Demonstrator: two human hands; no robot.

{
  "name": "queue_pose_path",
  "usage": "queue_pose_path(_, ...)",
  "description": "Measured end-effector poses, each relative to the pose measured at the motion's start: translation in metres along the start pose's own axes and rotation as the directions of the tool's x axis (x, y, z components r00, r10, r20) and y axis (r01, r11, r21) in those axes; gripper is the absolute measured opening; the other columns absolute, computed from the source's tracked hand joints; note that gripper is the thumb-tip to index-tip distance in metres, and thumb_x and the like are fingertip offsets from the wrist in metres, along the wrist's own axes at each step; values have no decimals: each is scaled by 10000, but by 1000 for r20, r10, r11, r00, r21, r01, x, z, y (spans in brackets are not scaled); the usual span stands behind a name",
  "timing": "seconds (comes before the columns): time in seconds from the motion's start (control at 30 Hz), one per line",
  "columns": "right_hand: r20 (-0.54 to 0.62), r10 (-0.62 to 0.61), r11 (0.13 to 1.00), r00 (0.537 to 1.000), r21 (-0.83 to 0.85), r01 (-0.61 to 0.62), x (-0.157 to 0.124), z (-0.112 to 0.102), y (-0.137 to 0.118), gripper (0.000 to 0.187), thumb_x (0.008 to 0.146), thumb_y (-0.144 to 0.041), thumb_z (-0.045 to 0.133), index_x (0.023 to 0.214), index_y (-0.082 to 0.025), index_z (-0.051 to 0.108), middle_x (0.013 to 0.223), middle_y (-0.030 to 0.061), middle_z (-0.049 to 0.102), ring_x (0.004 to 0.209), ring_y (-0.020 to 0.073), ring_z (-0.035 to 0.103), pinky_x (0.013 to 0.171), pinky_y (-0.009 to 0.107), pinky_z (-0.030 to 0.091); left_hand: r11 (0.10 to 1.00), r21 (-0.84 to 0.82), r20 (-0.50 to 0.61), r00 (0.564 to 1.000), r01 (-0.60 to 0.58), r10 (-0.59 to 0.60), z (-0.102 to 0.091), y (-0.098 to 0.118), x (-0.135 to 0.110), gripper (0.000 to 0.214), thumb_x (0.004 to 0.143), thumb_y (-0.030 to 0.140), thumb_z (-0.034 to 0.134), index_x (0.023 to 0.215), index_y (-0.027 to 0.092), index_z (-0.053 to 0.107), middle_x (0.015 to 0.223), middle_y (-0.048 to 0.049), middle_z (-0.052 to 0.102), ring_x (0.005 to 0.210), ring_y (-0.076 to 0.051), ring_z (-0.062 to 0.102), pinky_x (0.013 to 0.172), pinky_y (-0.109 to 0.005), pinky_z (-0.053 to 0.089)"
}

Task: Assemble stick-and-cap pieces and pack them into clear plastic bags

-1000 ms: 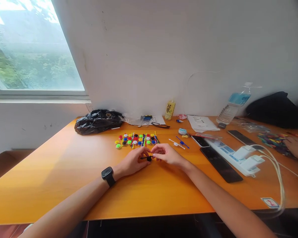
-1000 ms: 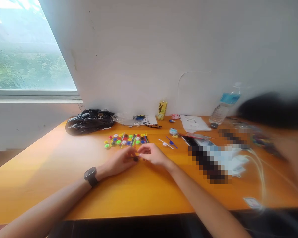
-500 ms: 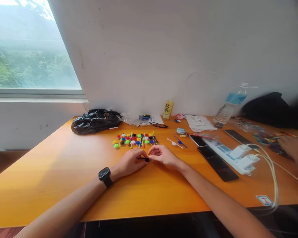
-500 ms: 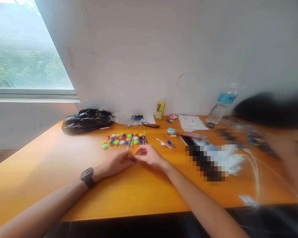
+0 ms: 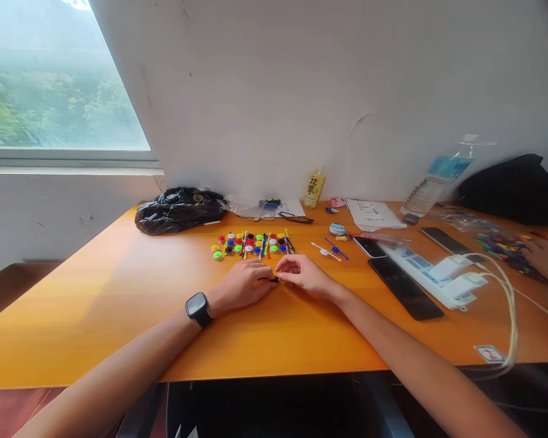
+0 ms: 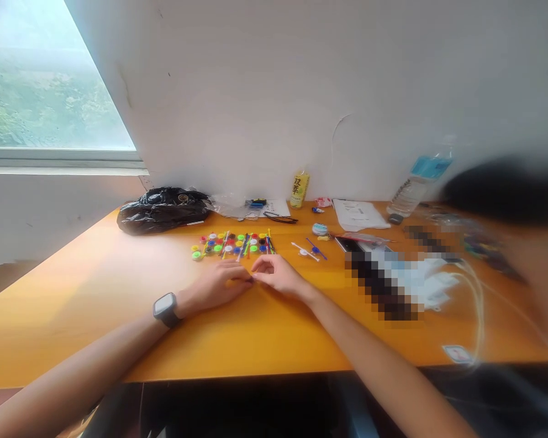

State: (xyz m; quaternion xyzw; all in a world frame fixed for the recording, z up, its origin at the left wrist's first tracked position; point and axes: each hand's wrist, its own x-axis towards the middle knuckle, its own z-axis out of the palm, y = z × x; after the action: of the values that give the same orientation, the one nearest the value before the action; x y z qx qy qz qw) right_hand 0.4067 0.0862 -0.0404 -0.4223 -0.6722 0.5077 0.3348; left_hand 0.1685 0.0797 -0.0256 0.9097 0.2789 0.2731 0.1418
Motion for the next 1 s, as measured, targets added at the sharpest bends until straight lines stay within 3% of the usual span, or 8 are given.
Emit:
queue_pose_path(0.3, -21, -54, 998, 998, -45, 53, 1, 3, -1, 286, 831, -403, 796, 969, -163, 725, 901, 56, 736, 835, 190, 677, 772, 312, 530, 995, 96, 24, 999, -30, 28, -1, 4, 0, 117, 1024, 279, 608, 957, 245, 698, 912, -45, 734, 897, -220, 677, 776, -323, 491)
queue_pose_path(1.0, -3, -73, 996, 997, -56, 73, 3, 4, -2, 271, 827, -392, 789, 950, -164, 710, 859, 43, 716, 797, 182, 656, 738, 300, 509, 1000, -7, -6, 1000, 18, -18, 7, -1, -1, 80, 992, 244, 632, 914, 231, 642, 936, -42, 712, 890, -208, 664, 773, -318, 501)
